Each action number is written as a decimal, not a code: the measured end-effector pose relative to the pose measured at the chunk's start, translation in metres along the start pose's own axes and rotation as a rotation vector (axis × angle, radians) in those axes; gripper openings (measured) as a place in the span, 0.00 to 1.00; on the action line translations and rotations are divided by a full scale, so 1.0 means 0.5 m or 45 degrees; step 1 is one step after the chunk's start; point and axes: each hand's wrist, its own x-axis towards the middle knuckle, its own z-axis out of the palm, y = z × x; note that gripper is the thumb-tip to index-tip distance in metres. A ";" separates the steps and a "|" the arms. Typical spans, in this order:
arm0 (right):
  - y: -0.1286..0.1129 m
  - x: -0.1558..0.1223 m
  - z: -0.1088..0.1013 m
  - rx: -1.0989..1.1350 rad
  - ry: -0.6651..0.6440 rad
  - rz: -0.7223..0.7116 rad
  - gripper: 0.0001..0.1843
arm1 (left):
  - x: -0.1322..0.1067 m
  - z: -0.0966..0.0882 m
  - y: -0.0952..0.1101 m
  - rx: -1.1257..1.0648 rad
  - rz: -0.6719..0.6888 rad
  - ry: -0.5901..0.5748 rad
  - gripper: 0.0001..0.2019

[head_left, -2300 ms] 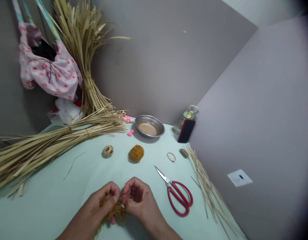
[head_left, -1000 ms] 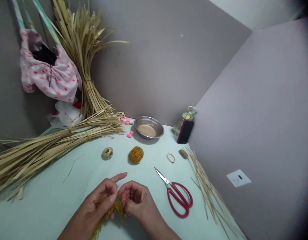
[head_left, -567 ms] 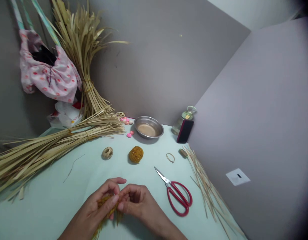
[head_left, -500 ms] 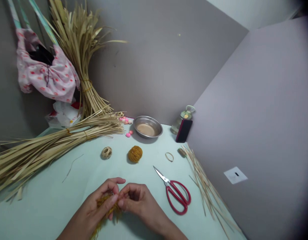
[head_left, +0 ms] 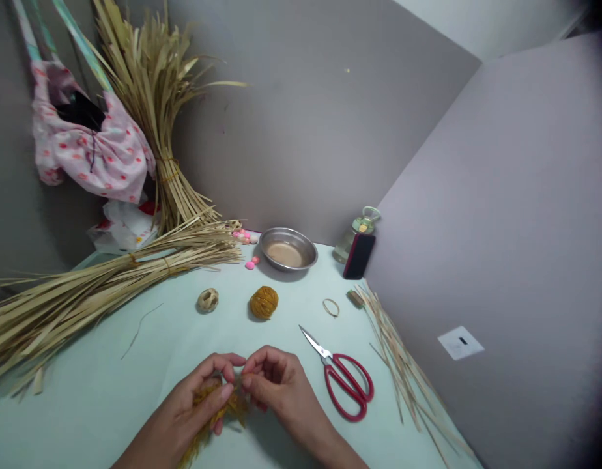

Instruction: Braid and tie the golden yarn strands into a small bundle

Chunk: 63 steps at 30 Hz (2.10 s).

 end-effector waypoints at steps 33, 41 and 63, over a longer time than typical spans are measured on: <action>0.028 -0.008 0.027 -0.096 -0.026 -0.039 0.08 | -0.016 0.009 -0.012 0.306 0.402 0.401 0.21; 0.017 -0.010 0.025 -0.117 0.040 -0.028 0.14 | -0.002 -0.013 -0.020 0.342 0.115 0.015 0.14; 0.011 -0.003 -0.007 -0.273 0.174 -0.213 0.04 | 0.004 -0.037 0.027 -0.270 -0.044 0.341 0.25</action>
